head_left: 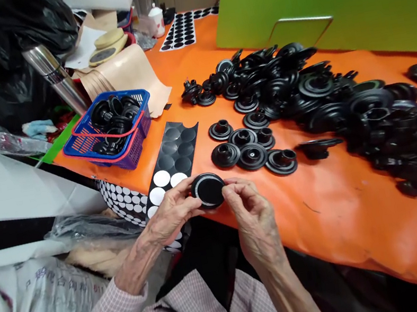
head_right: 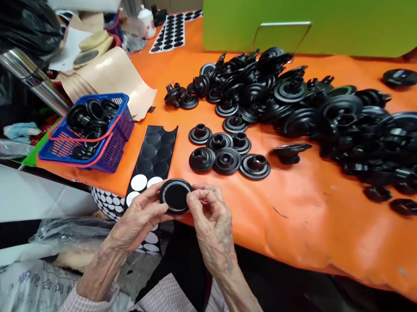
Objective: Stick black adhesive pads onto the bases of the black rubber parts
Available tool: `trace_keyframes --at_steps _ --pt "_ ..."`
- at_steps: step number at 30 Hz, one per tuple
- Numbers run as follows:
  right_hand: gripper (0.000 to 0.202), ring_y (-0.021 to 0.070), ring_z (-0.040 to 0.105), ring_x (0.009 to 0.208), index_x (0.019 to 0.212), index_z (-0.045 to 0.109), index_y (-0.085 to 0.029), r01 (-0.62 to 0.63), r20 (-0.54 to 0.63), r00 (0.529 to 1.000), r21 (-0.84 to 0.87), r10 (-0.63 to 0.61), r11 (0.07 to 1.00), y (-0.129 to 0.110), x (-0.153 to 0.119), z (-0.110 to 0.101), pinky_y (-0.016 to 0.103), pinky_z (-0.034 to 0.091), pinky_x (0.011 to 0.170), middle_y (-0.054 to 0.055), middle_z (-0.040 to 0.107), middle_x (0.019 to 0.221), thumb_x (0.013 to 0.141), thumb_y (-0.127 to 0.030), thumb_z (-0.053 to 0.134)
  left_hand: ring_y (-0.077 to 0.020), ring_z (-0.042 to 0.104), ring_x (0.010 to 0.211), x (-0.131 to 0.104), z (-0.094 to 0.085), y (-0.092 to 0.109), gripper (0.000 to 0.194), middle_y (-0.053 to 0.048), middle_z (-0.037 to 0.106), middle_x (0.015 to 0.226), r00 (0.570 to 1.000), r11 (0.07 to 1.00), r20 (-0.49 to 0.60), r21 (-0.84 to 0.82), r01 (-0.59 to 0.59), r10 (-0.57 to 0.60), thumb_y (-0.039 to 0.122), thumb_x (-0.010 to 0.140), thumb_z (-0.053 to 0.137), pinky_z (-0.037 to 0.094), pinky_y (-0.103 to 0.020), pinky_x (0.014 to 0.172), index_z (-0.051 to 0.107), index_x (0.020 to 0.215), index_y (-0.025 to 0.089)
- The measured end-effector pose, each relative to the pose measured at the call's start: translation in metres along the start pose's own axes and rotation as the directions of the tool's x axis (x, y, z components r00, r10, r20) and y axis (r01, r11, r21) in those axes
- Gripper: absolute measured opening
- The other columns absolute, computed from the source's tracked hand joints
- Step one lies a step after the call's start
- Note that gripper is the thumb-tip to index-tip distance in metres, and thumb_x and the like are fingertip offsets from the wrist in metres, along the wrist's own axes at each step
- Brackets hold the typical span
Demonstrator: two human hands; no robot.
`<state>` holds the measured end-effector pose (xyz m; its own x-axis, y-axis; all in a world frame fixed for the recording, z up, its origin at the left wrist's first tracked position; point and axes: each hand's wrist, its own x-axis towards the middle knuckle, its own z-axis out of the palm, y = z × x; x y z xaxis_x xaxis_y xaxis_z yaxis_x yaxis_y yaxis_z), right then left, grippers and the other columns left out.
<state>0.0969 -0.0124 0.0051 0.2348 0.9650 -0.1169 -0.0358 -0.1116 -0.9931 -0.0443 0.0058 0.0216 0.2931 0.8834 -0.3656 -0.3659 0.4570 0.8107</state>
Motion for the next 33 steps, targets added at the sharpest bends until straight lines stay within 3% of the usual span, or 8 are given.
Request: trace_keyframes --at_steps 12,17,23,30,33 --pt "0.024 0.0176 0.056 0.089 0.075 0.060 -0.019 0.037 -0.026 0.999 -0.058 -0.039 0.998 0.005 -0.001 0.003 0.032 0.048 0.079 0.006 0.055 0.098 0.083 -0.042 0.059 -0.0219 0.065 0.099 0.002 -0.005 -0.007 0.039 -0.007 0.066 0.113 1.000 0.999 0.000 0.034 -0.015 0.015 0.015 0.073 0.067 0.056 -0.035 0.083 0.069 0.111 0.020" --pt "0.020 0.0170 0.056 0.084 0.074 0.057 -0.019 0.113 -0.086 0.988 -0.130 -0.125 0.985 0.010 -0.002 0.007 0.033 0.049 0.077 0.005 0.055 0.092 0.085 -0.037 0.056 -0.0220 0.065 0.098 0.003 -0.006 -0.010 0.035 -0.007 0.066 0.112 1.000 0.999 -0.001 0.032 -0.024 0.024 0.019 0.075 0.069 0.057 -0.036 0.083 0.068 0.111 0.019" --pt "0.020 0.0183 0.056 0.087 0.076 0.053 -0.021 0.185 -0.096 0.974 -0.180 -0.204 0.966 0.015 -0.005 0.014 0.033 0.051 0.071 0.006 0.054 0.096 0.087 -0.038 0.053 -0.0229 0.065 0.099 0.003 -0.005 -0.013 0.039 -0.009 0.067 0.108 0.995 1.000 -0.094 0.017 -0.019 0.021 0.027 0.073 0.076 0.058 -0.036 0.081 0.064 0.109 0.016" --pt "0.013 0.0199 0.056 0.091 0.078 0.049 -0.023 0.362 -0.051 0.909 -0.395 -0.414 0.844 0.022 -0.004 0.018 0.037 0.049 0.077 0.006 0.055 0.089 0.091 -0.026 0.049 -0.0215 0.065 0.098 0.002 -0.007 -0.014 0.038 -0.007 0.067 0.105 0.988 0.998 -0.140 0.034 -0.060 0.065 0.027 0.072 0.076 0.058 -0.034 0.079 0.063 0.107 0.017" --pt "0.013 0.0200 0.056 0.090 0.078 0.049 -0.023 0.374 -0.039 0.903 -0.419 -0.428 0.827 0.025 -0.004 0.022 0.037 0.049 0.077 0.006 0.054 0.090 0.091 -0.026 0.048 -0.0212 0.066 0.096 0.000 -0.009 -0.015 0.040 -0.006 0.067 0.105 0.982 0.998 -0.176 0.031 -0.061 0.066 0.028 0.071 0.077 0.058 -0.034 0.079 0.063 0.106 0.017"
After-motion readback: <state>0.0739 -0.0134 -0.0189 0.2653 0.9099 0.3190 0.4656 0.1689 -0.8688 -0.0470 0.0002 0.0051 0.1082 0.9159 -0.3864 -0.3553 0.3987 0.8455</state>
